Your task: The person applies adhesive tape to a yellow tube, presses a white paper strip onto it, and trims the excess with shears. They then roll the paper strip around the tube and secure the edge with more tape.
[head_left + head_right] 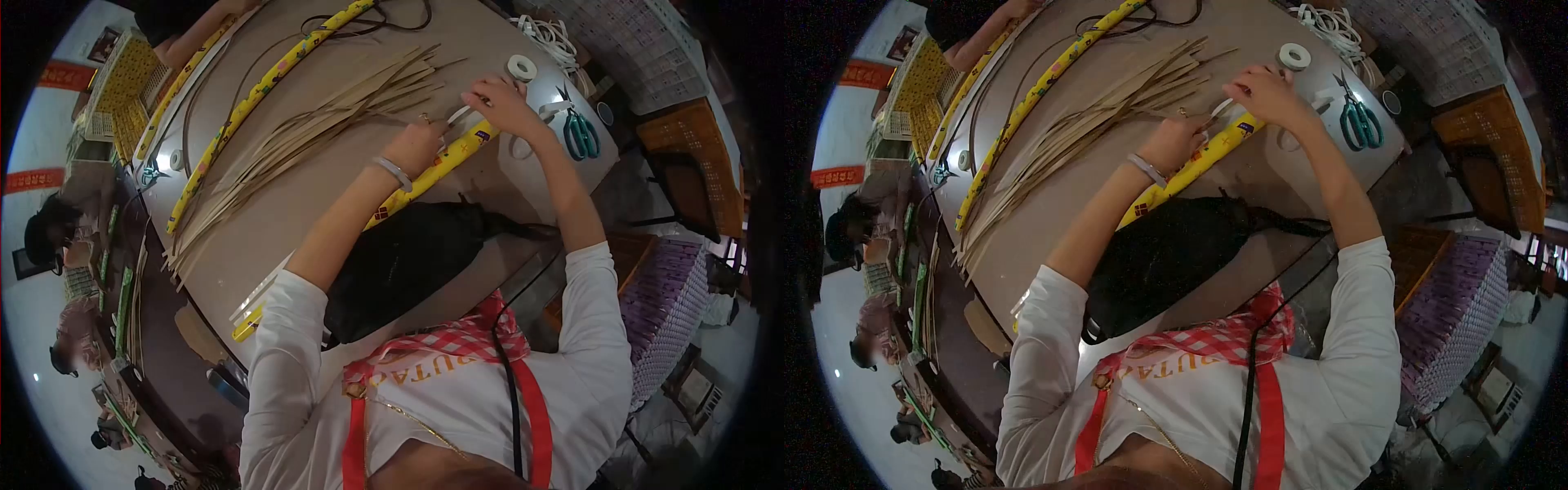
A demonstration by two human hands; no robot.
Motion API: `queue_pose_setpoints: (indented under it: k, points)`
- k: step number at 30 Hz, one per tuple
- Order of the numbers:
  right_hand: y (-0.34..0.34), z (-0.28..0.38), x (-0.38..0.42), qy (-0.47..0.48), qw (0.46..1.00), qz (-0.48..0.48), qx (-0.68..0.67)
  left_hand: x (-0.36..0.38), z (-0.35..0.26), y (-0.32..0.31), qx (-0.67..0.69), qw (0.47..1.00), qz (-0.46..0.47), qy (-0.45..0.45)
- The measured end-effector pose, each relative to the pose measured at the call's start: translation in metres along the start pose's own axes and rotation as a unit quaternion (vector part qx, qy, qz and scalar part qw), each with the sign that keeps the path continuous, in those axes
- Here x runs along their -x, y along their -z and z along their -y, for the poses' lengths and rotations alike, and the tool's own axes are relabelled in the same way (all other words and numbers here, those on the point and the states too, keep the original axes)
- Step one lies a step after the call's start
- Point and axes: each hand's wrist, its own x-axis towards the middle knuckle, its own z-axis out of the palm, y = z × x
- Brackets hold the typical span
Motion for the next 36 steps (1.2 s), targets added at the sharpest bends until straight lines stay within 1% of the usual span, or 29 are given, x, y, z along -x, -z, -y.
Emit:
queue_pose_setpoints:
  k: [2, 3, 5, 7, 8, 9, 10, 11, 13, 14, 16, 17, 18, 20, 23, 27, 29, 31, 32, 33, 34, 35, 36]
  points:
    - [-0.007, -0.006, -0.004, 0.065, 0.998, -0.009, -0.009, 0.002, -0.006, 0.004, -0.007, 1.000, 0.009, 0.014]
    - [-0.008, -0.002, -0.011, 0.063, 0.998, -0.022, -0.013, 0.001, -0.003, 0.009, -0.018, 1.000, 0.011, 0.007]
    - [0.000, 0.020, -0.010, 0.053, 0.997, 0.044, 0.035, 0.011, -0.009, 0.012, 0.006, 0.998, 0.008, 0.066]
    - [0.003, 0.019, -0.010, 0.065, 0.995, 0.080, 0.001, 0.005, -0.021, 0.013, -0.045, 0.992, 0.078, 0.086]
    - [0.003, 0.022, -0.012, 0.078, 0.994, 0.076, 0.001, 0.006, -0.007, 0.007, -0.053, 0.999, -0.013, -0.006]
    - [0.003, 0.021, -0.009, 0.093, 0.994, 0.052, 0.012, 0.005, -0.003, 0.002, -0.035, 0.997, -0.065, -0.025]
    - [-0.010, 0.014, -0.015, 0.094, 0.993, 0.049, -0.046, 0.005, -0.014, 0.007, -0.037, 0.999, -0.038, 0.007]
    - [-0.003, 0.023, -0.013, 0.079, 0.996, 0.051, 0.005, 0.005, -0.022, 0.015, -0.048, 0.998, -0.011, 0.042]
    - [-0.014, 0.021, -0.011, 0.056, 0.996, 0.052, -0.038, 0.004, -0.020, 0.011, -0.069, 0.997, -0.022, -0.006]
    - [-0.014, 0.018, -0.010, 0.043, 0.998, 0.046, -0.029, 0.001, -0.015, 0.009, -0.064, 0.997, -0.021, -0.022]
    - [-0.015, 0.018, -0.007, 0.057, 0.998, 0.028, -0.023, 0.000, -0.003, 0.004, 0.017, 1.000, -0.022, -0.009]
    - [-0.017, 0.020, -0.006, 0.053, 0.998, 0.010, -0.017, 0.000, 0.002, 0.001, 0.042, 0.998, -0.041, -0.023]
    - [-0.019, 0.021, -0.006, 0.051, 0.999, 0.009, -0.014, 0.001, 0.000, 0.001, 0.043, 0.998, -0.042, -0.026]
    - [-0.023, 0.020, -0.005, 0.040, 0.999, -0.014, -0.027, 0.003, -0.004, 0.002, 0.032, 0.998, -0.044, 0.008]
    - [-0.027, 0.019, -0.007, 0.037, 0.999, -0.011, 0.010, 0.005, -0.015, 0.009, 0.013, 0.999, -0.050, 0.005]
    - [-0.020, 0.020, -0.007, 0.034, 0.999, 0.007, 0.009, 0.004, -0.012, 0.007, 0.031, 0.998, -0.060, 0.000]
    - [-0.019, 0.021, -0.005, 0.012, 1.000, 0.006, 0.012, 0.004, -0.014, 0.008, 0.018, 0.998, -0.032, 0.042]
    - [-0.025, 0.013, -0.006, 0.043, 0.999, -0.004, -0.010, 0.005, -0.009, 0.006, -0.017, 0.999, -0.045, 0.005]
    - [-0.026, 0.014, -0.005, 0.034, 0.999, -0.019, -0.009, 0.004, -0.005, 0.001, -0.018, 0.997, -0.068, -0.009]
    - [-0.022, 0.016, -0.005, 0.030, 0.999, -0.034, -0.011, 0.005, -0.004, 0.001, -0.003, 0.998, -0.059, 0.006]
    - [-0.014, 0.015, -0.008, 0.021, 0.999, 0.031, -0.005, 0.007, -0.004, 0.002, 0.012, 0.998, -0.054, 0.023]
    - [-0.016, 0.013, -0.010, 0.010, 0.999, 0.028, -0.035, 0.009, -0.006, 0.004, -0.011, 0.998, -0.064, 0.012]
    - [-0.007, 0.015, -0.001, 0.042, 0.998, -0.045, -0.001, 0.009, -0.011, 0.008, -0.032, 0.997, -0.070, -0.003]
